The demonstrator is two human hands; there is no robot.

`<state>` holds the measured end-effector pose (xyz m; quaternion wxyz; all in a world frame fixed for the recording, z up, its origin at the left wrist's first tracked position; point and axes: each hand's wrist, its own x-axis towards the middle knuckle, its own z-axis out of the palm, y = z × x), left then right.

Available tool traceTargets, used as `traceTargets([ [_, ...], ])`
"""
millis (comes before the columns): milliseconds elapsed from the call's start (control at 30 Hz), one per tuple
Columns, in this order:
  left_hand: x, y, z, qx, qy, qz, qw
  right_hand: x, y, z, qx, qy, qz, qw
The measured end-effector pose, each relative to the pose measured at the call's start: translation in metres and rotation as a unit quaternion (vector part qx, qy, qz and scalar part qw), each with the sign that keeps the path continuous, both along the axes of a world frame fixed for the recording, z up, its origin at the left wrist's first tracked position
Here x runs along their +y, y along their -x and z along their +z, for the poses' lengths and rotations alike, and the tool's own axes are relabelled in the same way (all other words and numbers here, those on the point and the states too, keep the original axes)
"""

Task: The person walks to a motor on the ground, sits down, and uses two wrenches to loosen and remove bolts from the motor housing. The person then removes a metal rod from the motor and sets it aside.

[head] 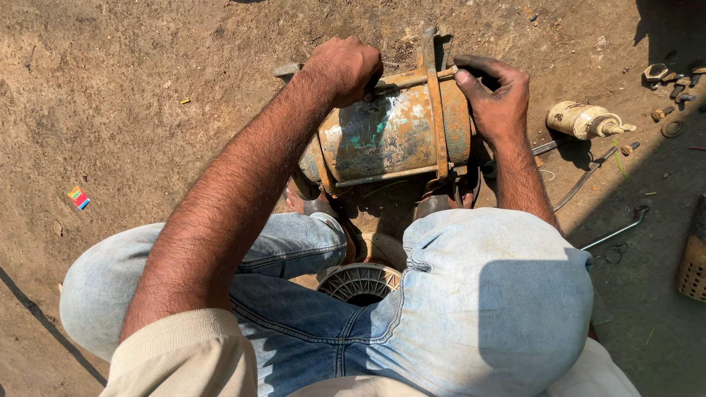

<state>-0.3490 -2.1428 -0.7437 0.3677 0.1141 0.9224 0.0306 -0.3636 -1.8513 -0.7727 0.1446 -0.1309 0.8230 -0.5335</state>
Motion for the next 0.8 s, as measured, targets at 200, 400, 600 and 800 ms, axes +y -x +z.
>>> traceTargets([
  [200, -0.019, -0.011, 0.013, -0.01, 0.021, 0.025, 0.999, -0.012, -0.002, -0.007, -0.025, 0.048, -0.004, 0.999],
  [400, -0.012, -0.002, 0.054, -0.013, 0.017, 0.028, 0.999, 0.017, -0.016, 0.007, 0.0, -0.017, -0.022, 1.0],
  [600, -0.052, -0.003, 0.095, 0.035, 0.054, 0.033, 0.997, 0.131, 0.02, 0.016, 0.127, -0.13, -0.105, 0.978],
  [800, -0.143, -0.042, 0.046, 0.072, 0.008, 0.053, 0.996, 0.275, 0.07, -0.034, 0.105, -0.278, -0.24, 0.924],
])
